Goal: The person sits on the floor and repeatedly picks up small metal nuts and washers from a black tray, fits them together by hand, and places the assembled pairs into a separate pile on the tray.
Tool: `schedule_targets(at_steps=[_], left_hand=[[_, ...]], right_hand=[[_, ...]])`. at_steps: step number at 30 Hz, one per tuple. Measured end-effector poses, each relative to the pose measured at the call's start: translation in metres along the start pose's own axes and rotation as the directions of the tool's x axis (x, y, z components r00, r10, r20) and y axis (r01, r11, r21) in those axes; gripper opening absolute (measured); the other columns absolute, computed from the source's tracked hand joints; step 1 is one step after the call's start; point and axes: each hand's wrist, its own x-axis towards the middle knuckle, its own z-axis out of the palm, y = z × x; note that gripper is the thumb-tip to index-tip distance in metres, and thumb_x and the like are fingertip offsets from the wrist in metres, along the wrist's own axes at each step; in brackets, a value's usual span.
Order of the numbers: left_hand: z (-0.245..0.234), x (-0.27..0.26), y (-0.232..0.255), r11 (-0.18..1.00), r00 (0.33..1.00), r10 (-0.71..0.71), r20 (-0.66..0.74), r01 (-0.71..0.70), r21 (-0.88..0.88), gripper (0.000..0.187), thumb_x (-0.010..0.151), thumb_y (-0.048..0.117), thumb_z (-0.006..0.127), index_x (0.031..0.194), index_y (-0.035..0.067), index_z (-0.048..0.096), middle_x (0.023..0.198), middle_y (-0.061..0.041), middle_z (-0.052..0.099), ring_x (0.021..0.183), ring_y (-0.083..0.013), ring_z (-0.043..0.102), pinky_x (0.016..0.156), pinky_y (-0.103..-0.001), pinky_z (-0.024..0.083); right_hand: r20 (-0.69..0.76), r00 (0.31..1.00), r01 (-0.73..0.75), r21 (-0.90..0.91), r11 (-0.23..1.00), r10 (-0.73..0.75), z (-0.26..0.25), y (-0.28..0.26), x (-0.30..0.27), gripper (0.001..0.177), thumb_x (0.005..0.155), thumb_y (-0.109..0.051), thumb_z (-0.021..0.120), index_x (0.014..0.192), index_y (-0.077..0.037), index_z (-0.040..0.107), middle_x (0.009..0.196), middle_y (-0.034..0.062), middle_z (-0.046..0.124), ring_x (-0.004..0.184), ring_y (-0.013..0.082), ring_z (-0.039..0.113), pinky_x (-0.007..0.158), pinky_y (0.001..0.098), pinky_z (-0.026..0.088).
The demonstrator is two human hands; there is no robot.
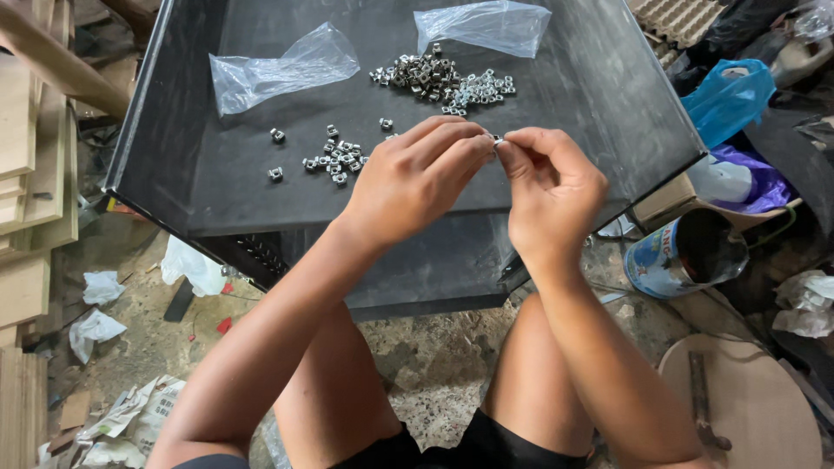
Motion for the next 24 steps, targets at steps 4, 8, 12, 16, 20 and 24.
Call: schedule_targets(at_steps=[4, 8, 12, 16, 20, 24], left_hand=[[-0.004, -0.001, 0.005, 0.999, 1.0, 0.028, 0.01, -0.028, 0.02, 0.007, 0.092, 0.0, 0.058, 0.087, 0.001, 0.064, 0.083, -0.012, 0.064, 0.075, -0.0295, 0.068, 0.066, -0.031, 0.057], [-0.008, -0.001, 0.009, 0.999, 0.999, 0.048, 0.018, -0.048, 0.011, 0.007, 0.091, -0.003, 0.057, 0.088, -0.002, 0.063, 0.083, -0.014, 0.063, 0.076, -0.0318, 0.068, 0.065, -0.033, 0.058], [-0.009, -0.002, 0.015, 0.998, 0.999, 0.048, 0.004, -0.048, 0.033, 0.009, 0.092, -0.003, 0.055, 0.086, -0.002, 0.061, 0.082, -0.015, 0.061, 0.075, -0.0317, 0.067, 0.063, -0.031, 0.057], [-0.009, -0.004, 0.017, 0.998, 0.999, 0.044, -0.005, -0.044, 0.039, 0.009, 0.092, -0.003, 0.054, 0.087, -0.003, 0.062, 0.083, -0.015, 0.062, 0.076, -0.0313, 0.067, 0.063, -0.031, 0.057], [-0.006, -0.008, 0.02, 0.999, 1.0, 0.014, -0.018, -0.013, 0.048, 0.009, 0.092, -0.002, 0.054, 0.087, -0.001, 0.062, 0.084, -0.014, 0.062, 0.077, -0.0296, 0.067, 0.064, -0.03, 0.057], [-0.009, -0.011, 0.021, 1.0, 1.0, 0.008, -0.028, -0.007, 0.031, 0.011, 0.093, -0.002, 0.052, 0.087, -0.002, 0.062, 0.085, -0.015, 0.062, 0.078, -0.0311, 0.067, 0.064, -0.032, 0.057]], right_hand=[[-0.029, 0.999, 0.038, -0.088, 0.995, -0.041, 0.001, -0.002, -0.005, 0.008, 0.09, -0.001, 0.076, 0.091, 0.003, 0.07, 0.081, 0.0139, 0.065, 0.072, 0.0188, 0.065, 0.064, 0.0289, 0.055], [-0.029, 0.999, -0.034, -0.021, 0.999, 0.034, 0.003, 0.003, -0.011, 0.008, 0.09, 0.0, 0.074, 0.092, 0.005, 0.068, 0.08, 0.0141, 0.065, 0.074, 0.0142, 0.06, 0.066, 0.0303, 0.055], [-0.089, 0.995, 0.035, -0.048, 0.998, -0.04, 0.005, 0.001, -0.017, 0.008, 0.09, 0.0, 0.074, 0.09, 0.005, 0.068, 0.079, 0.0156, 0.064, 0.072, 0.0209, 0.064, 0.067, 0.0332, 0.056], [-0.094, 0.995, 0.023, -0.039, 0.999, -0.027, 0.008, 0.005, -0.021, 0.008, 0.091, 0.0, 0.073, 0.091, 0.005, 0.067, 0.078, 0.0141, 0.063, 0.071, 0.0176, 0.061, 0.066, 0.0327, 0.055], [-0.095, 0.99, -0.094, 0.07, 0.993, 0.1, 0.01, 0.016, -0.026, 0.007, 0.093, -0.004, 0.07, 0.092, 0.001, 0.066, 0.075, 0.0065, 0.06, 0.068, 0.0097, 0.055, 0.063, 0.0255, 0.052], [-0.076, 0.959, -0.237, 0.302, 0.923, 0.271, 0.014, 0.019, -0.03, 0.009, 0.089, -0.005, 0.071, 0.094, 0.001, 0.065, 0.073, 0.0065, 0.061, 0.064, 0.0083, 0.054, 0.063, 0.0223, 0.051]])
